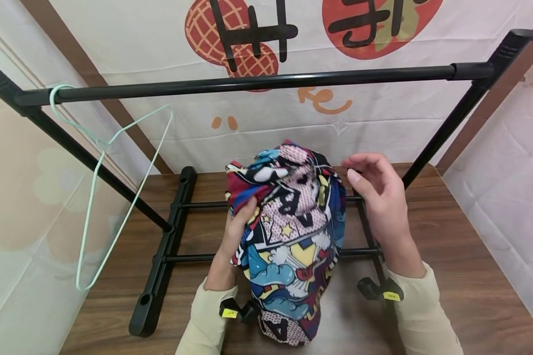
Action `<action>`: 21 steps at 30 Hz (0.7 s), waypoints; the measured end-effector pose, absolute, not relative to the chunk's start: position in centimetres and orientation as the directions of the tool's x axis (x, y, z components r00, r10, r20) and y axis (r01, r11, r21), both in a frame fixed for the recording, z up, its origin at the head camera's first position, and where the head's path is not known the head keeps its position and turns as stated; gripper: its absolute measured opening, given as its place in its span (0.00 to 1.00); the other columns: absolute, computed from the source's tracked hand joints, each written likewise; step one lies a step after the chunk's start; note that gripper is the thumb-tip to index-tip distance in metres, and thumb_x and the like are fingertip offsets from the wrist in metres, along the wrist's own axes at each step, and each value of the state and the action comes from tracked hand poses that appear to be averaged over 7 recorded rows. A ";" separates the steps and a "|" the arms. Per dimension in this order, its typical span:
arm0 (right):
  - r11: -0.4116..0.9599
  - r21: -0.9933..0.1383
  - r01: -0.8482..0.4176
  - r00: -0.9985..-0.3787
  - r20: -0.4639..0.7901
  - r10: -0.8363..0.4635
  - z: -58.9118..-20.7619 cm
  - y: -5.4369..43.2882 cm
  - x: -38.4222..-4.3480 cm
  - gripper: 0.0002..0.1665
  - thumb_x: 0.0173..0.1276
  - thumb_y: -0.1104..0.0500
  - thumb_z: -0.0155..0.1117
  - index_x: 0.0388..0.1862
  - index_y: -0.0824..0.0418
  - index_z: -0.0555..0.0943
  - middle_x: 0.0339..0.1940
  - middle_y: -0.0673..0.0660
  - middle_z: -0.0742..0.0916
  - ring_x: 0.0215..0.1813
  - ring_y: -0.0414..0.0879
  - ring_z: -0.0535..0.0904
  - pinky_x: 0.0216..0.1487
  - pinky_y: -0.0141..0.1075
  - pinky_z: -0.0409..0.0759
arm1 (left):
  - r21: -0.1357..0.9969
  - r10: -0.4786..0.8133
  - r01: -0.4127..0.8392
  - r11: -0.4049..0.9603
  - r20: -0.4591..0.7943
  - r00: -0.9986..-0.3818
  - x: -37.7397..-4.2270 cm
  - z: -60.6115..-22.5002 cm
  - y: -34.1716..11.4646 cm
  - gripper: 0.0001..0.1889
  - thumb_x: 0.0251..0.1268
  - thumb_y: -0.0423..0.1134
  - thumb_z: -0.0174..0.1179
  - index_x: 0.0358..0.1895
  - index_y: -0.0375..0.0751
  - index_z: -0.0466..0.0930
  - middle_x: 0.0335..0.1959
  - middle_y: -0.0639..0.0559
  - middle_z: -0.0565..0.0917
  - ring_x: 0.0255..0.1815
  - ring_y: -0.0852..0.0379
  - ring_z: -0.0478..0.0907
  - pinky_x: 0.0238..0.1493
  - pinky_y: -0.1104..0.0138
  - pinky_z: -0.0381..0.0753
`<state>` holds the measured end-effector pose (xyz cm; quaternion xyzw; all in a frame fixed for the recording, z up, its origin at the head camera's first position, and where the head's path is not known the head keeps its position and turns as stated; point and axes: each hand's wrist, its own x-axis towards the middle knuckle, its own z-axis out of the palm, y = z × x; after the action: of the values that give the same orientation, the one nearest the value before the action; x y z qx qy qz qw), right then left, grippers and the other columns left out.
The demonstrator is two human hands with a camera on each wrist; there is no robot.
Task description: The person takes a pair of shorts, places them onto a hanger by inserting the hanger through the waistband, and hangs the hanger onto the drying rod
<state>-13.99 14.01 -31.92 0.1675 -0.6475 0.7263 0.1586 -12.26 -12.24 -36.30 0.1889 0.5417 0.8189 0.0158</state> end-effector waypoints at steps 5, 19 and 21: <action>-0.023 -0.806 -0.591 -0.781 0.580 -0.231 -32.4 13.6 -12.9 0.36 0.71 0.55 0.73 0.73 0.65 0.72 0.70 0.63 0.80 0.71 0.51 0.78 0.75 0.39 0.75 | 0.899 0.175 0.056 -0.435 0.146 -0.974 -12.6 -36.0 -11.5 0.41 0.71 0.74 0.52 0.73 0.47 0.60 0.56 0.61 0.76 0.55 0.65 0.74 0.59 0.74 0.74; 0.365 -0.767 -0.528 -0.831 0.377 -0.410 -34.2 10.3 -13.3 0.67 0.55 0.60 0.87 0.86 0.49 0.54 0.78 0.58 0.75 0.70 0.52 0.79 0.68 0.52 0.81 | 0.842 0.066 0.106 -0.528 0.166 -0.984 -12.8 -36.5 -10.0 0.40 0.71 0.78 0.46 0.73 0.54 0.65 0.57 0.63 0.80 0.58 0.66 0.77 0.62 0.72 0.78; 0.362 -0.766 -0.532 -0.836 0.404 -0.372 -34.6 10.5 -13.6 0.54 0.61 0.67 0.80 0.83 0.54 0.62 0.73 0.60 0.80 0.67 0.53 0.82 0.66 0.52 0.82 | 0.853 0.060 0.108 -0.510 0.160 -0.985 -12.9 -36.7 -10.1 0.39 0.71 0.77 0.47 0.73 0.55 0.65 0.58 0.62 0.79 0.59 0.65 0.77 0.62 0.72 0.78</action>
<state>-13.63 10.51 -34.57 0.2751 -0.8213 0.4932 0.0808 -12.92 -10.12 -36.73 0.0848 0.4946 0.8649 -0.0138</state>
